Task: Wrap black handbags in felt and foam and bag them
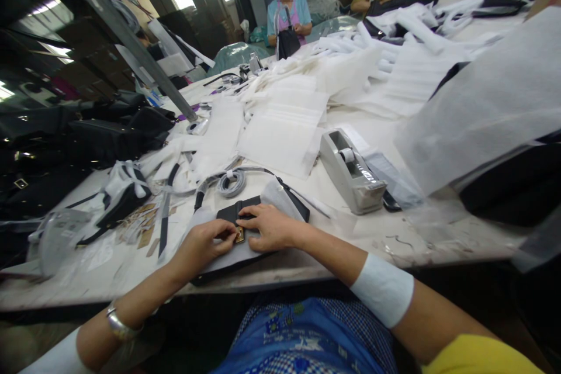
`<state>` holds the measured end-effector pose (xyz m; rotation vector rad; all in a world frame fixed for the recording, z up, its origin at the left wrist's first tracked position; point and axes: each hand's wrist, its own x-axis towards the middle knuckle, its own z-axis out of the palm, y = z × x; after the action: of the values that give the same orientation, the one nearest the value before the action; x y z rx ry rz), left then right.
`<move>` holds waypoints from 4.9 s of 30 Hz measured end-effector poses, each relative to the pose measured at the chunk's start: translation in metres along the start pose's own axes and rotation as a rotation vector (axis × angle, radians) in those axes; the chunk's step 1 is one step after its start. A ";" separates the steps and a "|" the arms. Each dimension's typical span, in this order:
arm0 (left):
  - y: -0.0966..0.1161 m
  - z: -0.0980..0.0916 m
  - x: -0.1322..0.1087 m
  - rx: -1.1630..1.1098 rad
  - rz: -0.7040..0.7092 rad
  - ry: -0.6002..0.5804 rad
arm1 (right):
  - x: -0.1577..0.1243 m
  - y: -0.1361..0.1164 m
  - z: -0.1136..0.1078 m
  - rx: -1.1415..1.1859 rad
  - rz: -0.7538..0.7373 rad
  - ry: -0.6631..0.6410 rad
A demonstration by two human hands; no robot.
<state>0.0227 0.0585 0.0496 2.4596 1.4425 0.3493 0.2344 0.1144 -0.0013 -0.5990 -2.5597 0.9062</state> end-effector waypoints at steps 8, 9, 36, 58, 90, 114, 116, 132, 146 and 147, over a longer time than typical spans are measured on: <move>-0.007 -0.006 -0.007 -0.054 0.150 -0.038 | 0.000 -0.001 -0.001 0.004 0.007 -0.007; -0.007 -0.005 -0.009 -0.043 0.169 -0.037 | 0.000 -0.002 -0.002 0.003 0.011 -0.006; -0.009 -0.001 -0.006 -0.039 0.089 -0.074 | 0.000 0.000 -0.001 0.015 0.007 -0.009; 0.006 0.019 -0.020 -0.426 -0.279 0.059 | -0.001 -0.002 -0.004 0.172 -0.050 0.070; 0.004 0.027 -0.022 -0.757 -0.391 0.142 | 0.020 -0.004 -0.021 -0.642 -0.537 -0.256; 0.006 0.027 -0.022 -0.754 -0.449 0.129 | 0.024 -0.002 -0.017 -0.398 -0.429 -0.225; 0.005 0.028 -0.023 -0.758 -0.452 0.130 | 0.023 0.000 -0.014 -0.322 -0.366 -0.182; 0.005 0.036 -0.029 -0.562 -0.338 0.199 | 0.023 -0.020 -0.011 0.079 0.301 -0.024; 0.018 0.061 -0.048 -0.237 -0.140 0.279 | 0.069 -0.025 -0.033 0.005 0.532 -0.401; 0.019 0.062 -0.049 -0.225 -0.136 0.281 | 0.073 -0.026 -0.034 -0.050 0.541 -0.437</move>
<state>0.0354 -0.0002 -0.0049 2.1860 1.5694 0.8079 0.1813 0.1498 0.0549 -1.2730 -2.8566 1.2636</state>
